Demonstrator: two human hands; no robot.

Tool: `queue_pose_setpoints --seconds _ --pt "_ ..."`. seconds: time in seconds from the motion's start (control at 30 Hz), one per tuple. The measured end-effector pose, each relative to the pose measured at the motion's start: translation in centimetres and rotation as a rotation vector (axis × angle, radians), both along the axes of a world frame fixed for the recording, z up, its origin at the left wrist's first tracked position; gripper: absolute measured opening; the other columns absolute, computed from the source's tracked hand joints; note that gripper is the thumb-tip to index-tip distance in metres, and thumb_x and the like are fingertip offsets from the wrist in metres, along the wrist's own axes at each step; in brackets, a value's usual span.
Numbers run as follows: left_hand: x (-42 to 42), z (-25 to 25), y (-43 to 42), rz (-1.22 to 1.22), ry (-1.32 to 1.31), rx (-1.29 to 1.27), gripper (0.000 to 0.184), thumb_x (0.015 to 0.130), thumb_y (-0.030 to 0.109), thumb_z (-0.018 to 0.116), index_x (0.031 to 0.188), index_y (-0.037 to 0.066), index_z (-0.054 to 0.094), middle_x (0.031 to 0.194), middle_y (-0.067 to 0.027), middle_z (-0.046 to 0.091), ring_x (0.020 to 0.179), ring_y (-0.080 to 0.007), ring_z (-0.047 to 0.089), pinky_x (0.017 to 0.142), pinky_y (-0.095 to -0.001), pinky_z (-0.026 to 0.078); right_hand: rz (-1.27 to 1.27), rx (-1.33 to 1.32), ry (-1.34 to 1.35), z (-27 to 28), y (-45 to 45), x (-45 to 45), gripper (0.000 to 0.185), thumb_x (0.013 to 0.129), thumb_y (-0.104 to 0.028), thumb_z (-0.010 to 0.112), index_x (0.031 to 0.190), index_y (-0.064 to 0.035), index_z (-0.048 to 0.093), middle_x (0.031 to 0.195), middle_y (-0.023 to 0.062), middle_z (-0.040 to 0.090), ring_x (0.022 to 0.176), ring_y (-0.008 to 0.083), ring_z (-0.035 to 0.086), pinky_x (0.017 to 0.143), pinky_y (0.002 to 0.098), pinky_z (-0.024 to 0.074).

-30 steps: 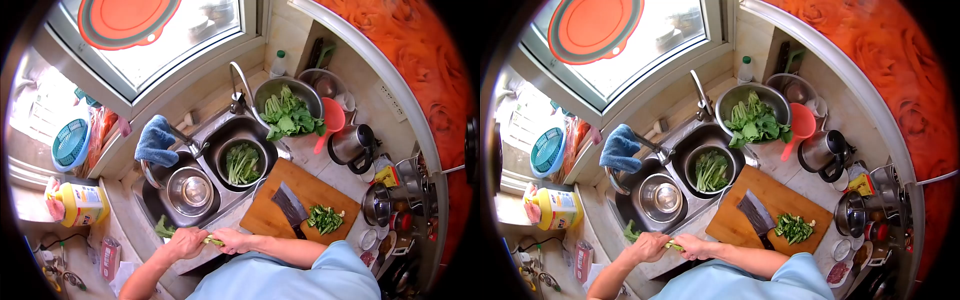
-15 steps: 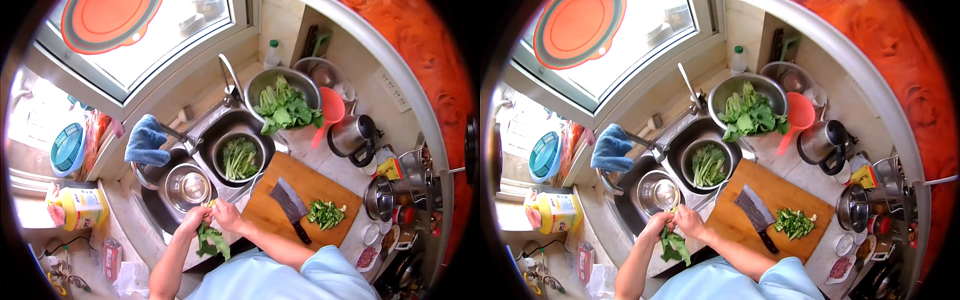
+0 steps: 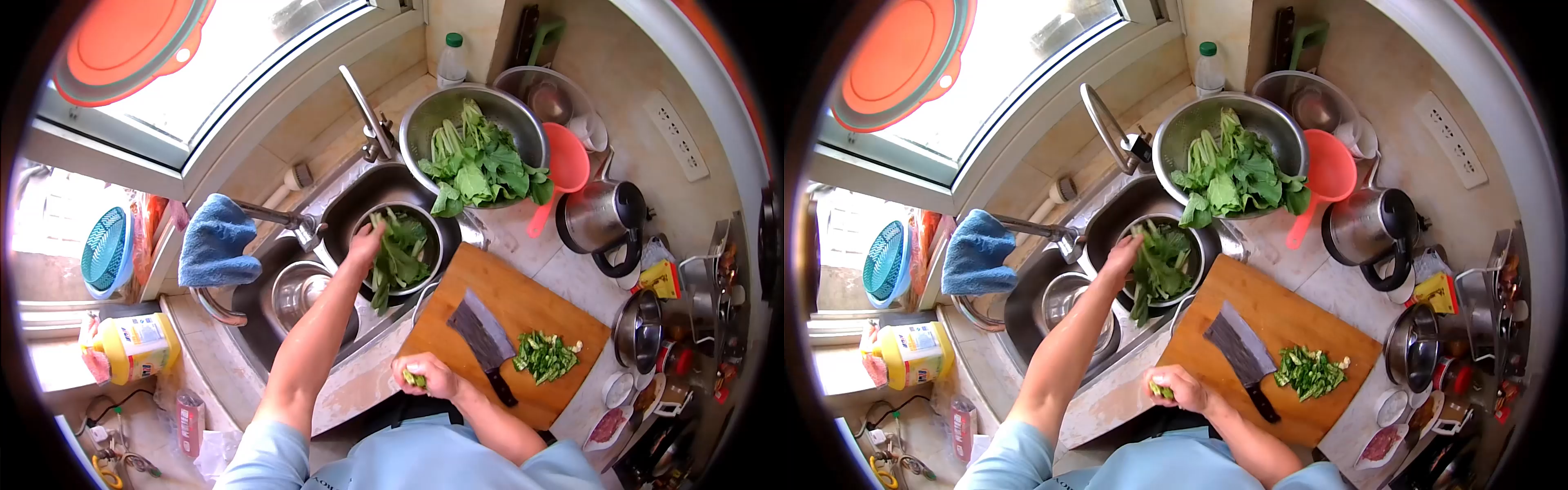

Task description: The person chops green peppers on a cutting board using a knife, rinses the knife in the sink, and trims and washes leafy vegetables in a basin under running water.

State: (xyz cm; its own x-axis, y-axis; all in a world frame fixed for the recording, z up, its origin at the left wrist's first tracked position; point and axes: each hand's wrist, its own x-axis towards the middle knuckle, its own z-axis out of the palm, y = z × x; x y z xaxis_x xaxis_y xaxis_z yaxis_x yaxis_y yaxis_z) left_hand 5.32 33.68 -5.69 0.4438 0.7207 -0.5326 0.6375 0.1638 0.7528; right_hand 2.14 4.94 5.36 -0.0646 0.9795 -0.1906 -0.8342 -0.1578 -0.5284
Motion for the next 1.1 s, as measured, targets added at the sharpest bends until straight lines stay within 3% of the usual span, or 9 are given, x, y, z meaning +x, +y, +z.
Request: queue_pose_setpoints --seconds 0.1,0.23,0.5,0.53,0.67,0.77,0.93,1.03,1.1 --pt "0.0 0.2 -2.0 -0.297 0.079 0.297 0.061 0.089 0.033 0.058 0.141 0.004 0.048 0.138 -0.0250 0.051 0.129 -0.0392 0.048 0.108 -0.0396 0.038 -0.039 0.030 -0.006 1.5 -0.6 1.1 0.030 0.099 -0.020 0.044 0.079 -0.0001 0.055 0.072 0.0028 0.046 0.053 0.0075 0.040 0.046 0.0225 0.0301" --pt "0.7 -2.4 -4.9 -0.810 0.344 0.838 0.082 0.088 0.051 0.058 0.155 0.017 0.024 0.162 -0.0101 0.019 0.149 -0.0344 0.014 0.117 -0.0576 0.018 -0.086 -0.013 0.174 -0.2 -1.3 0.8 0.018 0.098 -0.014 0.049 0.087 -0.0018 0.055 0.076 0.0027 0.048 0.057 0.0077 0.044 0.046 0.0201 0.0299" --pt "2.5 -10.4 -5.3 -0.971 0.608 0.763 0.077 0.089 0.055 0.053 0.153 0.019 0.031 0.163 -0.0028 0.014 0.151 -0.0279 0.000 0.114 -0.0667 0.009 -0.095 -0.163 0.262 -1.8 -2.0 0.8 0.015 0.098 -0.013 0.048 0.092 -0.0020 0.055 0.078 0.0037 0.051 0.060 0.0074 0.049 0.047 0.0193 0.0310" --pt "1.8 -9.3 -5.7 -0.878 0.457 0.882 0.056 0.087 0.035 0.059 0.140 0.015 0.051 0.156 -0.0081 0.032 0.149 -0.0306 0.014 0.114 -0.0643 0.018 -0.100 -0.174 0.271 -1.5 -2.0 0.5 0.015 0.099 -0.013 0.048 0.092 -0.0021 0.055 0.078 0.0036 0.051 0.060 0.0073 0.048 0.047 0.0194 0.0311" --pt "0.5 -7.8 -2.7 -0.674 -0.012 0.745 0.041 0.071 -0.004 0.053 0.108 0.009 0.064 0.121 -0.0105 0.063 0.123 -0.0349 0.050 0.102 -0.0441 0.046 -0.098 -0.142 0.244 -1.2 -1.7 0.2 0.016 0.099 -0.015 0.049 0.091 -0.0026 0.055 0.073 0.0022 0.050 0.057 0.0068 0.047 0.045 0.0198 0.0312" --pt "0.1 -6.0 -1.6 -0.480 0.105 0.887 0.057 0.072 -0.001 0.056 0.128 0.012 0.059 0.137 -0.0116 0.053 0.119 -0.0369 0.049 0.099 -0.0406 0.048 -0.082 -0.164 0.283 -1.2 -1.4 0.0 0.016 0.099 -0.015 0.049 0.090 -0.0028 0.054 0.073 0.0020 0.049 0.057 0.0068 0.047 0.045 0.0195 0.0313" --pt "2.2 -5.4 -4.3 -1.021 0.492 0.658 0.076 0.087 0.047 0.063 0.152 0.025 0.032 0.164 0.0000 0.001 0.148 -0.0395 0.013 0.106 -0.0693 0.030 -0.080 -0.188 0.302 -1.8 -1.8 -2.0 0.016 0.100 -0.015 0.049 0.090 -0.0030 0.054 0.077 0.0033 0.051 0.058 0.0077 0.048 0.045 0.0196 0.0331" --pt "1.9 -5.4 -3.6 -1.040 0.459 0.636 0.075 0.088 0.047 0.062 0.153 0.027 0.030 0.164 0.0007 -0.001 0.148 -0.0399 0.011 0.105 -0.0696 0.031 -0.042 -0.184 0.263 -1.7 -2.2 -2.3 0.012 0.098 -0.012 0.053 0.090 -0.0036 0.054 0.081 0.0053 0.054 0.064 0.0104 0.056 0.045 0.0200 0.0388" --pt "0.8 -3.6 -2.4 -0.989 0.365 0.602 0.055 0.090 0.036 0.061 0.141 0.019 0.049 0.154 -0.0084 0.033 0.135 -0.0383 0.039 0.102 -0.0558 0.043 -0.044 -0.171 0.180 -1.0 -2.1 -2.2 0.009 0.097 -0.010 0.056 0.090 -0.0042 0.054 0.086 0.0077 0.058 0.070 0.0133 0.063 0.047 0.0202 0.0440"
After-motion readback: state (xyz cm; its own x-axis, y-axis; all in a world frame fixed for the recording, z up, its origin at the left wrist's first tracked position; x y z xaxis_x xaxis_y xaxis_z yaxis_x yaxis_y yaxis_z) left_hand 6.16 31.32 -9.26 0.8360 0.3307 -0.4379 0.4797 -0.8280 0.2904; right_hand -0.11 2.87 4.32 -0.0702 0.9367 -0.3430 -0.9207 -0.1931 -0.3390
